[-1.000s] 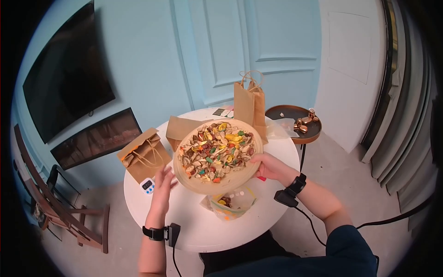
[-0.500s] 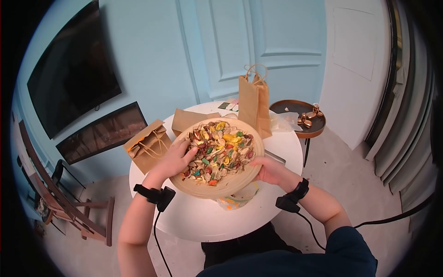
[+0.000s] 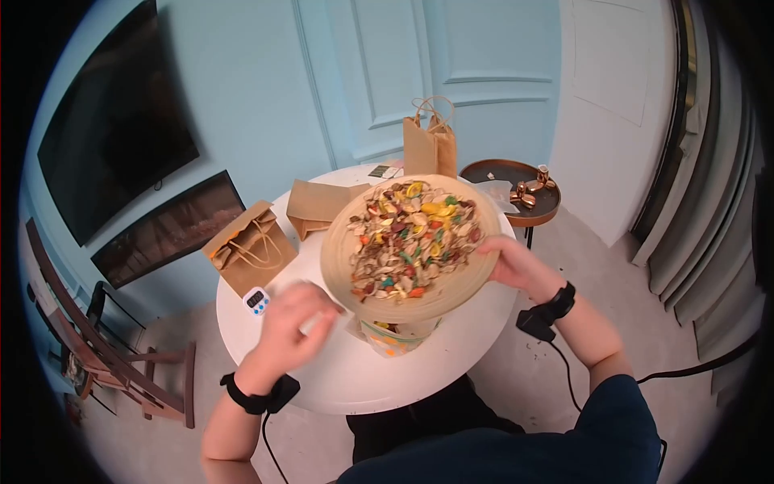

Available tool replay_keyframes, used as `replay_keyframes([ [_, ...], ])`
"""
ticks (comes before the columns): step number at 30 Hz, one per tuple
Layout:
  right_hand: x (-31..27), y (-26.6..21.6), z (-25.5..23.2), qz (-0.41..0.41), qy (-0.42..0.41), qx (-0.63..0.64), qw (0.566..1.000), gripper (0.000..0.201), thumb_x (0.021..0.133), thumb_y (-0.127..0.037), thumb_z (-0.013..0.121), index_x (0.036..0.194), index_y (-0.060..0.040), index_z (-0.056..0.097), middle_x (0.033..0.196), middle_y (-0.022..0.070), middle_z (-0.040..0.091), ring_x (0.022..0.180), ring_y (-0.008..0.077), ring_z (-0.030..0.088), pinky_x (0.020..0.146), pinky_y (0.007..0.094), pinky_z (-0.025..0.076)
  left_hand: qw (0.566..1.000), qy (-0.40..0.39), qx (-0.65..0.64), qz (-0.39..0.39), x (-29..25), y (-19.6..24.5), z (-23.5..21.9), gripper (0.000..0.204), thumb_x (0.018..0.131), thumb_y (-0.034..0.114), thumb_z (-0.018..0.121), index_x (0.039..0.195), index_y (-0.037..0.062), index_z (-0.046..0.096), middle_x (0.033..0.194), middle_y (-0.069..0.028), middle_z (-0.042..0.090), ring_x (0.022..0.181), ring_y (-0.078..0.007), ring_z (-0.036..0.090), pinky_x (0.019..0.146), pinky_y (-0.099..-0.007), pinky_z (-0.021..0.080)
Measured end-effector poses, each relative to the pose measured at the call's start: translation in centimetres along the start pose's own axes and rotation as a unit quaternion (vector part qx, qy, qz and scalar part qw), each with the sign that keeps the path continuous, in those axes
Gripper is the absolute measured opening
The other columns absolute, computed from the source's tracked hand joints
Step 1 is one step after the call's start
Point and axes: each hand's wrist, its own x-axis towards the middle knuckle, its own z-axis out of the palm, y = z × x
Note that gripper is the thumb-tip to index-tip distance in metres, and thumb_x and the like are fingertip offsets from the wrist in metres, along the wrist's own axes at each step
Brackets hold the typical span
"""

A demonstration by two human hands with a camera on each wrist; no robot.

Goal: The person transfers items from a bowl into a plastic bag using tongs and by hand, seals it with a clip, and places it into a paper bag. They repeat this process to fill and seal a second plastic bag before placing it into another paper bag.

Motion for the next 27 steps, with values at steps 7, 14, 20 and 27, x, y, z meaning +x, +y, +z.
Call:
replay_keyframes([
  [7,-3.6,-1.4,-3.3,-0.012,0.061,0.012,0.998,0.049,0.083,-0.007,0.047,0.129,0.0054,0.037,0.122,0.0205,0.055,0.105,0.0288,0.061,0.085,0.0433,0.055,0.987,-0.155,0.028,0.022,0.2,2.8,5.3,0.026,0.077,0.006,0.062,0.103,0.0057,0.061,0.104,-0.0058,0.062,0.079,-0.0262,0.062,0.071,-0.0368,0.051],
  [14,-4.8,-1.7,-5.7,0.009,0.083,-0.013,0.996,0.048,0.082,-0.006,0.048,0.127,0.0069,0.039,0.119,0.0199,0.057,0.101,0.027,0.063,0.083,0.0399,0.056,0.992,-0.119,0.044,0.022,0.2,-2.8,5.0,0.014,0.077,0.0,0.059,0.091,0.0039,0.057,0.11,-0.0095,0.06,0.095,-0.0305,0.059,0.081,-0.0378,0.05],
  [20,-4.5,-2.7,-5.3,0.033,0.079,-0.05,0.995,0.047,0.082,-0.006,0.048,0.127,0.0068,0.04,0.119,0.0188,0.057,0.1,0.0251,0.064,0.082,0.037,0.057,0.968,-0.16,-0.15,-0.121,-1.4,-1.6,6.1,0.013,0.081,-0.002,0.059,0.092,0.005,0.06,0.13,-0.0119,0.052,0.116,-0.0315,0.052,0.097,-0.0384,0.043],
  [27,-3.2,-3.6,-5.7,0.058,0.063,-0.087,0.992,0.047,0.081,-0.002,0.051,0.127,0.0045,0.041,0.118,0.0171,0.058,0.1,0.0222,0.064,0.084,0.0343,0.056,0.95,-0.132,-0.233,-0.163,-1.7,-3.4,6.0,0.018,0.079,-0.005,0.056,0.092,0.0062,0.062,0.135,-0.0166,0.046,0.126,-0.0308,0.044,0.102,-0.036,0.038],
])
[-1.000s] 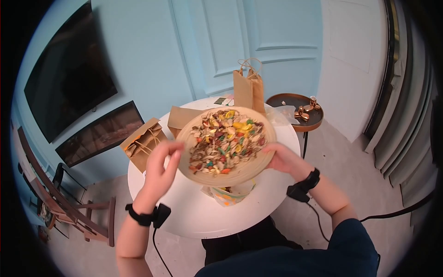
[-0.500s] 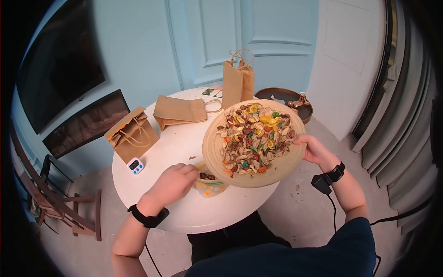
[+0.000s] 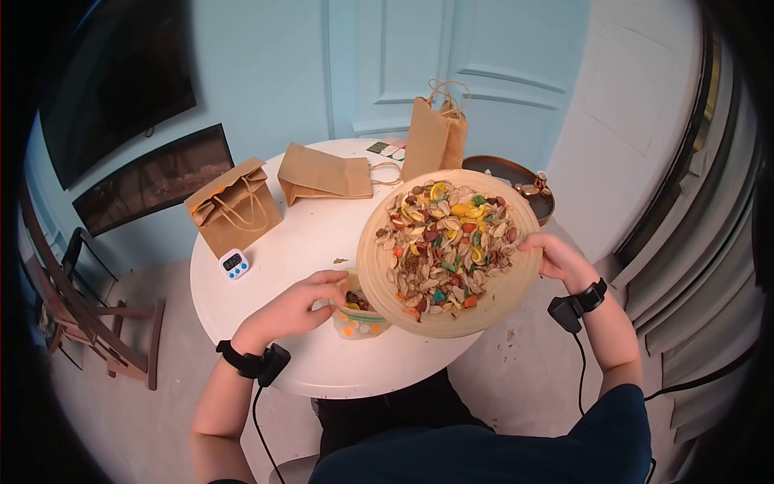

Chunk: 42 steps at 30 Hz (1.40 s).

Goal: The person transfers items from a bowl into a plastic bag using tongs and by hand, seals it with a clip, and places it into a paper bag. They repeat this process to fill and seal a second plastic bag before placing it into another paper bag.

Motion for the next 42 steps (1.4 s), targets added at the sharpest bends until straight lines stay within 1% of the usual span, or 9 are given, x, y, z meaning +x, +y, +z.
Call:
replay_keyframes([
  [5,0.1,-0.5,-0.1,0.024,0.003,-0.01,1.0,0.048,0.081,-0.001,0.052,0.127,0.0045,0.042,0.117,0.0159,0.059,0.098,0.0207,0.064,0.085,0.0341,0.055,0.999,-0.03,-0.019,-0.01,0.9,0.0,0.1,0.017,0.078,-0.006,0.055,0.089,0.0056,0.061,0.135,-0.0168,0.047,0.127,-0.031,0.043,0.102,-0.0362,0.038],
  [20,1.4,-0.8,0.1,0.045,-0.018,-0.047,0.998,0.049,0.08,-0.001,0.054,0.127,0.0057,0.043,0.116,0.0173,0.059,0.099,0.0224,0.064,0.086,0.0355,0.054,0.999,-0.003,-0.03,-0.027,0.6,-1.5,0.3,0.014,0.078,-0.004,0.056,0.087,0.0055,0.06,0.134,-0.0166,0.048,0.125,-0.0305,0.045,0.101,-0.0354,0.039],
  [26,1.9,-0.4,0.2,0.057,-0.02,-0.04,0.997,0.05,0.08,-0.002,0.054,0.128,0.0057,0.042,0.116,0.0173,0.059,0.099,0.0226,0.064,0.086,0.0351,0.054,0.998,0.013,-0.049,-0.034,0.5,-1.5,0.7,0.017,0.078,-0.003,0.055,0.091,0.0066,0.061,0.127,-0.0144,0.05,0.125,-0.0293,0.044,0.103,-0.0364,0.037],
  [28,2.2,-0.2,-0.1,0.06,-0.027,-0.027,0.997,0.049,0.08,-0.002,0.054,0.127,0.0061,0.041,0.115,0.0173,0.06,0.098,0.0224,0.065,0.084,0.0342,0.055,0.996,0.084,0.018,0.012,0.7,-1.5,0.7,0.023,0.079,0.0,0.056,0.099,0.0074,0.063,0.118,-0.0123,0.054,0.116,-0.0286,0.048,0.1,-0.037,0.038],
  [29,2.2,-0.2,-0.1,0.06,-0.027,-0.027,0.997,0.049,0.08,-0.002,0.054,0.127,0.0061,0.041,0.115,0.0173,0.06,0.098,0.0224,0.065,0.084,0.0342,0.055,0.996,0.084,0.018,0.012,0.8,-1.2,0.6,0.023,0.079,0.0,0.056,0.099,0.0074,0.063,0.118,-0.0123,0.054,0.116,-0.0286,0.048,0.1,-0.037,0.038],
  [31,2.1,-0.3,0.0,0.063,-0.026,-0.029,0.997,0.049,0.08,-0.002,0.053,0.127,0.0066,0.041,0.114,0.0174,0.06,0.096,0.0222,0.065,0.083,0.0335,0.056,0.976,0.143,0.164,-0.003,1.5,0.1,0.3,0.03,0.079,0.001,0.056,0.107,0.0087,0.065,0.109,-0.0088,0.058,0.104,-0.027,0.05,0.096,-0.0363,0.039],
  [35,2.2,-0.2,0.2,0.065,-0.033,-0.025,0.997,0.048,0.08,-0.002,0.053,0.126,0.0071,0.042,0.114,0.0177,0.06,0.095,0.0221,0.066,0.082,0.0327,0.056,0.959,0.14,0.243,0.033,3.3,-0.5,0.6,0.038,0.076,-0.001,0.056,0.111,0.0108,0.065,0.108,-0.0057,0.06,0.097,-0.0247,0.05,0.093,-0.0355,0.038],
  [37,2.1,-0.3,0.2,0.064,-0.022,-0.037,0.997,0.048,0.08,-0.002,0.054,0.125,0.0073,0.042,0.113,0.0176,0.06,0.094,0.022,0.066,0.082,0.0328,0.057,0.948,0.153,0.266,0.081,4.2,-0.8,1.0,0.04,0.073,-0.003,0.055,0.109,0.011,0.065,0.104,-0.0033,0.063,0.096,-0.0225,0.051,0.093,-0.0349,0.037],
  [42,1.7,-0.5,0.7,0.063,-0.004,-0.052,0.997,0.048,0.08,-0.002,0.054,0.125,0.0072,0.043,0.113,0.0175,0.06,0.094,0.0216,0.066,0.081,0.0328,0.057,0.959,0.087,0.264,0.055,4.6,0.0,0.6,0.04,0.07,-0.004,0.053,0.104,0.011,0.066,0.095,-0.0012,0.066,0.094,-0.0213,0.052,0.093,-0.0348,0.036],
])
